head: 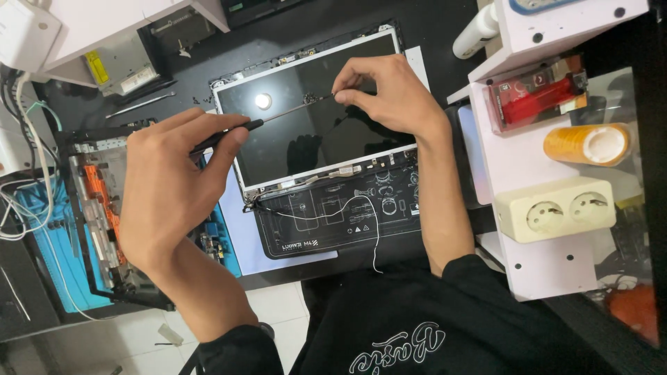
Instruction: The person pries along the edge of a laptop display assembly with a spudger tool to release the front bezel, working around the frame. They then lift the bezel away, grip the exposed screen panel with both hands, and peel back the panel from the display cover.
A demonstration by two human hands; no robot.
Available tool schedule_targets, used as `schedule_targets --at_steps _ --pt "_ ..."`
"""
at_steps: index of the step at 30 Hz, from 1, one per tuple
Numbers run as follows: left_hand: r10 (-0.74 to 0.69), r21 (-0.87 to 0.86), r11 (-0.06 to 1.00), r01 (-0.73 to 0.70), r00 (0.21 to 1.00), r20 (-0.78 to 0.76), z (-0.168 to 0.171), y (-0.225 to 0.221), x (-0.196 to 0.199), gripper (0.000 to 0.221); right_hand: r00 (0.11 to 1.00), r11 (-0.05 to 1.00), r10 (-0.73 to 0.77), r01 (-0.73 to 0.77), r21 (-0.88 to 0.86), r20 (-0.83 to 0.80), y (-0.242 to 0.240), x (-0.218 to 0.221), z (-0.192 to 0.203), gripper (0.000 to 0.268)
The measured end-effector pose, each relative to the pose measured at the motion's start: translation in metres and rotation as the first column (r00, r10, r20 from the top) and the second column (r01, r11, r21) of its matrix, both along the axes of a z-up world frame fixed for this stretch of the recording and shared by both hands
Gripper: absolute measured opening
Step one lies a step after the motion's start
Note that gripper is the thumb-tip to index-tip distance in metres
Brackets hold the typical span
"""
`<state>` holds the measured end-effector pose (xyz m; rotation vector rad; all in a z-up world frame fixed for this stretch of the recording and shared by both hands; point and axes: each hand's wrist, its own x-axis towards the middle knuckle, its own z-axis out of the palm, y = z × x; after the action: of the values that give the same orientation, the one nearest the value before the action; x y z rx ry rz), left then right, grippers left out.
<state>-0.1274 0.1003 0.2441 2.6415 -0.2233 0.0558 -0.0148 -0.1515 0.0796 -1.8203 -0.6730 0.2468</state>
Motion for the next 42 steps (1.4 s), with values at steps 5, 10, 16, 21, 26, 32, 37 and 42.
schedule_targets --at_steps 5,10,16,21,26,32,37,42 --pt "-0.013 -0.004 1.0 0.013 1.0 0.016 -0.01 0.003 0.005 0.013 0.997 0.992 -0.074 0.071 -0.101 -0.027 -0.006 0.004 -0.009 0.01" --pt "-0.064 0.021 0.998 0.063 0.996 0.069 -0.023 -0.001 0.032 0.012 0.969 0.965 -0.202 0.222 -0.141 0.141 -0.02 0.007 -0.025 0.012" --pt "-0.2 0.038 0.98 0.196 0.965 0.17 -0.027 -0.025 0.075 0.01 0.855 0.854 -0.519 0.519 -0.032 -0.006 -0.03 0.017 -0.035 0.007" --pt "-0.198 -0.076 0.974 0.215 0.963 0.182 -0.017 -0.038 0.083 0.009 0.905 0.867 -0.391 0.423 0.264 -0.168 -0.03 0.022 -0.034 0.006" --pt "-0.2 -0.084 0.972 0.221 0.959 0.202 -0.017 -0.035 0.079 0.01 0.94 0.842 -0.272 0.336 0.423 -0.205 -0.034 0.024 -0.041 0.008" --pt "-0.165 -0.132 0.974 0.186 0.974 0.156 -0.015 -0.036 0.075 0.01 0.951 0.852 -0.231 0.299 0.43 -0.204 -0.036 0.027 -0.045 0.011" --pt "-0.163 -0.115 0.977 0.18 0.976 0.148 -0.03 -0.024 0.07 0.012 0.941 0.851 -0.221 0.315 0.421 -0.257 -0.036 0.026 -0.045 0.011" --pt "-0.198 -0.073 0.975 0.211 0.969 0.15 -0.03 -0.017 0.067 0.012 0.963 0.871 -0.164 0.243 0.427 -0.212 -0.032 0.025 -0.045 0.012"
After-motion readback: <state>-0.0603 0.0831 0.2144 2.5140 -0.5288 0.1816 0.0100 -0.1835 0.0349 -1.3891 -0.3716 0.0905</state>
